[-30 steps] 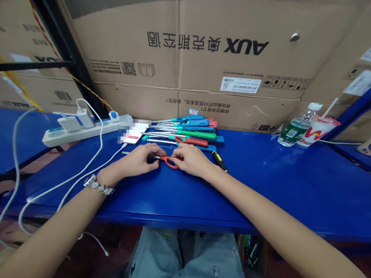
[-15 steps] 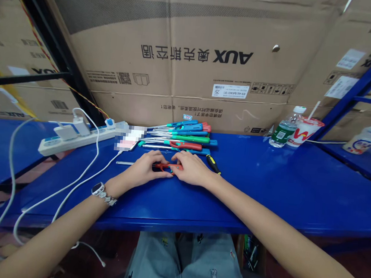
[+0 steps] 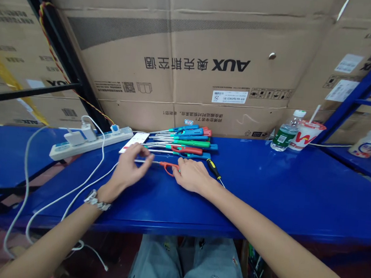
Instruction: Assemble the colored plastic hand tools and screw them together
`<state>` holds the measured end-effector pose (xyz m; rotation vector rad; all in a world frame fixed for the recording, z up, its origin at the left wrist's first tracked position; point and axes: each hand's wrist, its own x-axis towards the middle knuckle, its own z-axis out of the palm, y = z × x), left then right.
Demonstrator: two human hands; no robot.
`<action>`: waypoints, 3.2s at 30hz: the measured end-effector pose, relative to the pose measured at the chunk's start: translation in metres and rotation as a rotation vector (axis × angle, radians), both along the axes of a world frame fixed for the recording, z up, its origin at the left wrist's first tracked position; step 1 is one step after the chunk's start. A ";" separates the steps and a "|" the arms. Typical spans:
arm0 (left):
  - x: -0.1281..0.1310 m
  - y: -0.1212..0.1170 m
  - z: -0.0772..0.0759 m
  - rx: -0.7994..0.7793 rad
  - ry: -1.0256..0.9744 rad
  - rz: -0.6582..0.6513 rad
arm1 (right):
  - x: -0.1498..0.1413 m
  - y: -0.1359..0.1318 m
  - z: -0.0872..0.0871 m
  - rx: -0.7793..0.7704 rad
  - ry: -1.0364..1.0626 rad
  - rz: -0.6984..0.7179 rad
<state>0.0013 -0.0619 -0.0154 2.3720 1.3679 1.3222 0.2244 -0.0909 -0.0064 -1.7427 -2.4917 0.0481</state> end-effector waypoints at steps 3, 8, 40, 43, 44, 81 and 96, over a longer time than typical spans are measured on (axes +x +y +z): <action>-0.010 -0.002 0.004 -0.417 -0.141 0.139 | 0.003 -0.003 0.002 -0.027 0.061 -0.034; 0.010 0.001 0.008 -0.889 -0.582 0.012 | 0.002 -0.005 0.001 -0.035 0.138 -0.122; 0.089 0.013 0.018 -0.681 -1.395 -0.417 | -0.013 -0.011 -0.004 -0.096 0.583 -0.223; 0.089 0.012 0.020 -0.661 -1.380 -0.414 | -0.012 -0.010 -0.003 -0.083 0.581 -0.229; 0.089 0.012 0.019 -0.653 -1.372 -0.410 | -0.012 -0.010 -0.003 -0.079 0.576 -0.230; 0.105 0.005 0.018 -0.472 -1.022 -0.501 | -0.010 -0.007 -0.018 0.087 1.029 -0.013; 0.053 0.007 0.016 -0.163 0.180 -0.390 | 0.008 0.018 -0.004 -0.073 1.617 0.057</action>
